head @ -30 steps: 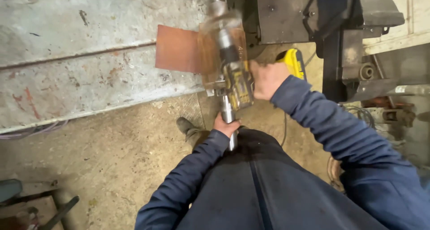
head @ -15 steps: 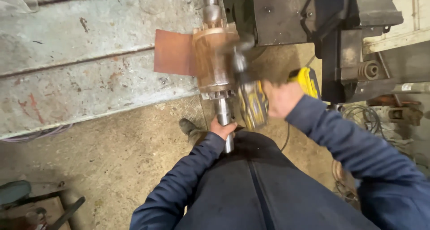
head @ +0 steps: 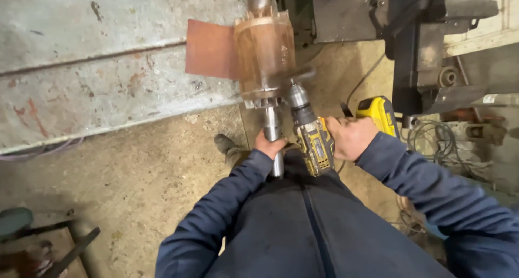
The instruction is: Cleaning and sanding the surface of a motor rotor to remove rust and debris using sandpaper and a power drill with a wire brush.
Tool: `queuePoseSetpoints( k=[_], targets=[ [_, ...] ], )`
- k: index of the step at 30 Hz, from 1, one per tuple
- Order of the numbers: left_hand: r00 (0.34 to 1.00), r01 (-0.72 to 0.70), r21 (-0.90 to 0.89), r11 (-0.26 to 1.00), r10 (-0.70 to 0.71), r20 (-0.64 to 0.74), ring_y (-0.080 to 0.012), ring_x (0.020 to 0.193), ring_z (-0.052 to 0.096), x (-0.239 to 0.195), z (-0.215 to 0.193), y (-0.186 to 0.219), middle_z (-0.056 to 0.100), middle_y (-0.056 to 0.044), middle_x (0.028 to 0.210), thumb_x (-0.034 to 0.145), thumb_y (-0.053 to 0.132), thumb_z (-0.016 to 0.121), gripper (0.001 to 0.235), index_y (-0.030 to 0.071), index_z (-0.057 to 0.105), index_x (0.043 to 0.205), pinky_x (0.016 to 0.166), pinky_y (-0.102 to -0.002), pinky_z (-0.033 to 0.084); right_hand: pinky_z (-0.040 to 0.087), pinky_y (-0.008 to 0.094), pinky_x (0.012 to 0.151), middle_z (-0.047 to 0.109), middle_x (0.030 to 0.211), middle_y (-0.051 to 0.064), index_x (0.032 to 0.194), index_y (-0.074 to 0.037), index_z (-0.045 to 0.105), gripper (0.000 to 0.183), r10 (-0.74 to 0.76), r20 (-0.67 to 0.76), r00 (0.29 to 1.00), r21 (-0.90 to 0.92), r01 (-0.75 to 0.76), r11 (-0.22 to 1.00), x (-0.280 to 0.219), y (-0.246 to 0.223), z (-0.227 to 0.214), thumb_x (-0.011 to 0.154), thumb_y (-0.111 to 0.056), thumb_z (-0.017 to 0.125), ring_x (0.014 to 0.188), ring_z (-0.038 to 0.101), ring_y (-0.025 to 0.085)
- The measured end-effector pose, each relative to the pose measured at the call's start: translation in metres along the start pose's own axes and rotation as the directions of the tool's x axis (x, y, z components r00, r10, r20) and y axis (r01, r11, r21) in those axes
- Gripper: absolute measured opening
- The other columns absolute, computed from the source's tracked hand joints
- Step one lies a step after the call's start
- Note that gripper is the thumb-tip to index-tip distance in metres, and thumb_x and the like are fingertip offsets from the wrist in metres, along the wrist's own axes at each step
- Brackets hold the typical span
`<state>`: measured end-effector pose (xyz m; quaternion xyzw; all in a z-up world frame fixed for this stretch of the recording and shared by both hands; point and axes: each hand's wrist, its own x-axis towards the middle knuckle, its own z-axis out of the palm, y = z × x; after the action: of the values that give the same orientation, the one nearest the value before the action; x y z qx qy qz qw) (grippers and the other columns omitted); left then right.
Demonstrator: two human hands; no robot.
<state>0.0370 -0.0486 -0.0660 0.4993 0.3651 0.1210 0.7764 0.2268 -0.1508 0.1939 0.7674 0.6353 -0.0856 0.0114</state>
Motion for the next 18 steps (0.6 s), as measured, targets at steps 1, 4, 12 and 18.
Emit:
queuePoseSetpoints(
  k=[1, 4, 12, 18],
  targets=[
    [1.000, -0.018, 0.052, 0.998, 0.018, 0.005, -0.0167, 0.074, 0.064, 0.003, -0.003, -0.002, 0.069, -0.007, 0.086, 0.075, 0.012, 0.084, 0.041, 0.001, 0.062, 0.108, 0.068, -0.035, 0.057, 0.052, 0.041, 0.050, 0.066, 0.067, 0.011, 0.106, -0.006, 0.060, 0.038, 0.016, -0.023, 1.000, 0.028, -0.015, 0.999, -0.008, -0.006, 0.003, 0.075, -0.024, 0.071, 0.057, 0.067, 0.030],
    [0.995, -0.094, 0.098, 0.991, 0.093, 0.017, -0.0167, 0.081, 0.067, 0.001, -0.004, -0.003, 0.071, -0.007, 0.091, 0.074, 0.012, 0.084, 0.044, 0.001, 0.063, 0.111, 0.074, -0.035, 0.057, 0.053, 0.042, 0.048, 0.067, 0.067, 0.012, 0.105, -0.004, 0.061, 0.044, 0.092, 0.075, 0.993, 0.024, -0.094, 0.995, -0.016, -0.027, 0.010, 0.071, -0.030, 0.074, 0.056, 0.068, 0.031],
    [0.988, 0.144, -0.097, 0.985, -0.137, 0.076, -0.0237, 0.074, 0.067, 0.000, -0.017, 0.011, 0.070, -0.011, 0.089, 0.077, 0.007, 0.078, 0.040, 0.000, 0.064, 0.114, 0.066, -0.040, 0.057, 0.054, 0.041, 0.057, 0.070, 0.079, 0.014, 0.118, -0.002, 0.063, 0.060, 0.309, -0.086, 0.947, 0.246, -0.281, 0.928, -0.041, -0.056, 0.046, 0.067, -0.029, 0.078, 0.067, 0.070, 0.032],
    [0.990, -0.037, -0.125, 0.992, 0.053, 0.129, -0.0191, 0.094, 0.070, -0.003, -0.023, 0.005, 0.073, -0.008, 0.108, 0.084, 0.004, 0.078, 0.040, 0.001, 0.064, 0.120, 0.084, -0.036, 0.060, 0.055, 0.040, 0.059, 0.069, 0.076, 0.011, 0.116, -0.005, 0.067, 0.044, 0.263, -0.218, 0.940, 0.397, -0.161, 0.904, -0.016, -0.090, 0.044, 0.078, -0.025, 0.074, 0.065, 0.070, 0.029]
  ],
)
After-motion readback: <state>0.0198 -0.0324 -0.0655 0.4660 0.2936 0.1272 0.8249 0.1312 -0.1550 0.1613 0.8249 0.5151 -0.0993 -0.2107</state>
